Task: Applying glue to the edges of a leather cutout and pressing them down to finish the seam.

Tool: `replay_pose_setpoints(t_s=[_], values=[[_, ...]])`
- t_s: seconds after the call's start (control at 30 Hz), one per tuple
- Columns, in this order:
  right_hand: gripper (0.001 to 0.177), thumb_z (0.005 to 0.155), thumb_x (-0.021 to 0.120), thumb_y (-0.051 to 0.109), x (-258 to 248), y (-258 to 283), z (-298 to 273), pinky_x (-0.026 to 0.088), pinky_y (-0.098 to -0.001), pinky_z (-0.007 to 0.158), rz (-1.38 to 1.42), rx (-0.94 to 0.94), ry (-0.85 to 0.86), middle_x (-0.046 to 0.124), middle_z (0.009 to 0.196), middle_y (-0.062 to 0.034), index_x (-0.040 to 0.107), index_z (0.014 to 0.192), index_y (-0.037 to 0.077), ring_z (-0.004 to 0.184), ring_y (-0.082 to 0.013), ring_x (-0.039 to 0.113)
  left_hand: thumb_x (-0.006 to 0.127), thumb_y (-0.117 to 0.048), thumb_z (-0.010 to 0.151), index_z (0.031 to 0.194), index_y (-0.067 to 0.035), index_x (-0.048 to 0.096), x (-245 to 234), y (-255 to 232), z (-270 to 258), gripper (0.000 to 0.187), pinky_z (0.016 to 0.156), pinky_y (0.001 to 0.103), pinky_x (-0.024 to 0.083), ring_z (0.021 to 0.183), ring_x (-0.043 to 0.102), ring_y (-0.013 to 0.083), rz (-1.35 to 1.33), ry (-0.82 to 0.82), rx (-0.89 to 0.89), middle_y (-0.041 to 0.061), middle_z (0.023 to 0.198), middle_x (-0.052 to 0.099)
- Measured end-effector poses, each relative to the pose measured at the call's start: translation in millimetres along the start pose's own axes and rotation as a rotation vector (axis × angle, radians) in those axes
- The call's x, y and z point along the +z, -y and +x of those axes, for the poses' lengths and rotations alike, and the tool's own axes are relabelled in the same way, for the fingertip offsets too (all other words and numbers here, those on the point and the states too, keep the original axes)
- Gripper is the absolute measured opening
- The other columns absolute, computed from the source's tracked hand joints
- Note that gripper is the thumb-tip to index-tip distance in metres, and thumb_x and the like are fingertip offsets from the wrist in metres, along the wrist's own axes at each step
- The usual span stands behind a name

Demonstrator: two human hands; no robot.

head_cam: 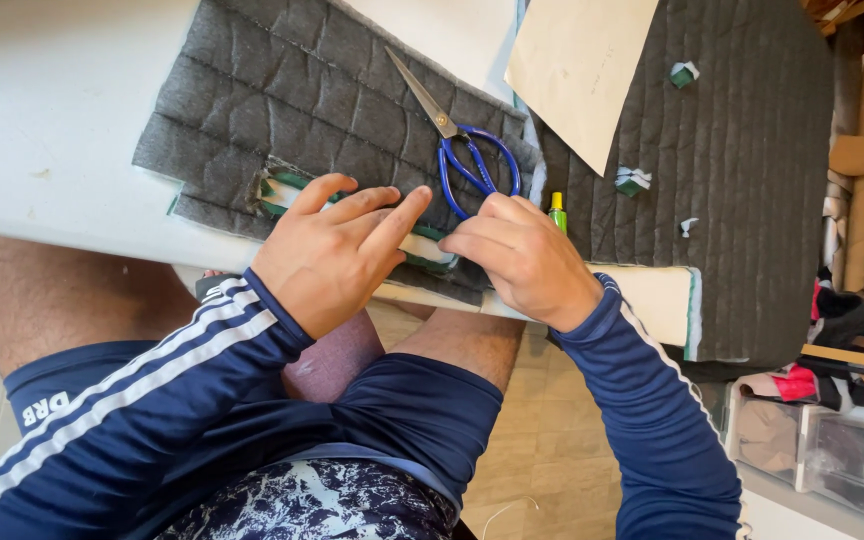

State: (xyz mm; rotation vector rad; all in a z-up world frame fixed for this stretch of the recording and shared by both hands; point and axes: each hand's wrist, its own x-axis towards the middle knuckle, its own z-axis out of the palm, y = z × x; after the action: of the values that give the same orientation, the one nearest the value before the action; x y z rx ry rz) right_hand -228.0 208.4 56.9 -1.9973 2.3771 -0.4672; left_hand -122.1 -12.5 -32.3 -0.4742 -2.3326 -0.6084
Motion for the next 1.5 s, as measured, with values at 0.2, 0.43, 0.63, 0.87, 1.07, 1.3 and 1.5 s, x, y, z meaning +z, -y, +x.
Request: replay_pose_setpoints(t_s=[0.2,0.43,0.63,0.87,1.07,1.3,1.5], values=[[0.012,0.102,0.062,0.004,14,-2,-18,0.053,-0.0375,0.072,0.107,0.043,-0.187,0.070,0.097,-0.0053,0.074,0.103,0.007,0.079,-0.0277,0.061,0.076,-0.021,0.087,0.138,-0.001,0.059,-3,1,0,0.057,0.107,0.039,0.044,0.116,0.069,0.0172,-0.015,0.032,-0.004,0.006,0.097,0.076],[0.014,0.104,0.059,0.005,5,0,-9,0.053,-0.0411,0.075,0.035,-0.019,-0.157,0.071,0.102,-0.0080,0.074,0.106,0.005,0.087,-0.0314,0.064,0.077,-0.020,0.088,0.142,-0.002,0.057,-5,-1,2,0.060,0.108,0.040,0.043,0.118,0.068,0.0173,-0.020,0.056,-0.011,0.006,0.099,0.076],[0.022,0.108,0.052,0.009,6,6,-3,0.051,-0.0393,0.073,0.023,-0.066,-0.132,0.071,0.098,-0.0061,0.074,0.107,0.007,0.088,-0.0296,0.062,0.079,-0.019,0.085,0.140,-0.002,0.058,-7,-1,1,0.061,0.107,0.039,0.044,0.117,0.068,0.0167,-0.012,0.047,-0.009,0.005,0.098,0.076],[0.022,0.109,0.052,0.005,4,7,1,0.047,-0.0393,0.078,-0.035,-0.070,0.054,0.073,0.108,-0.0015,0.071,0.120,0.005,0.088,-0.0268,0.057,0.076,-0.024,0.096,0.144,-0.004,0.056,-8,-2,1,0.055,0.103,0.043,0.045,0.120,0.068,0.0169,0.002,0.106,-0.041,0.004,0.111,0.076],[0.023,0.109,0.052,0.004,3,8,-1,0.044,-0.0387,0.073,-0.079,-0.092,0.018,0.071,0.101,-0.0016,0.071,0.122,0.005,0.084,-0.0263,0.056,0.075,-0.026,0.097,0.145,-0.004,0.056,-7,-2,1,0.056,0.104,0.042,0.045,0.121,0.068,0.0161,0.012,0.110,-0.033,0.003,0.112,0.076],[0.010,0.103,0.063,-0.002,13,5,-13,0.038,-0.0406,0.063,-0.021,-0.083,-0.179,0.072,0.095,-0.0109,0.071,0.109,-0.001,0.077,-0.0306,0.057,0.075,-0.026,0.097,0.144,-0.004,0.056,-8,-1,1,0.055,0.104,0.043,0.045,0.120,0.068,0.0159,0.030,0.104,-0.026,0.003,0.113,0.077],[0.009,0.103,0.063,-0.002,14,4,-16,0.038,-0.0402,0.062,-0.103,-0.076,-0.142,0.073,0.097,-0.0090,0.069,0.111,-0.001,0.075,-0.0294,0.054,0.077,-0.027,0.095,0.143,-0.003,0.057,-10,-2,2,0.057,0.103,0.043,0.046,0.119,0.068,0.0151,0.047,0.115,-0.029,0.004,0.115,0.076]])
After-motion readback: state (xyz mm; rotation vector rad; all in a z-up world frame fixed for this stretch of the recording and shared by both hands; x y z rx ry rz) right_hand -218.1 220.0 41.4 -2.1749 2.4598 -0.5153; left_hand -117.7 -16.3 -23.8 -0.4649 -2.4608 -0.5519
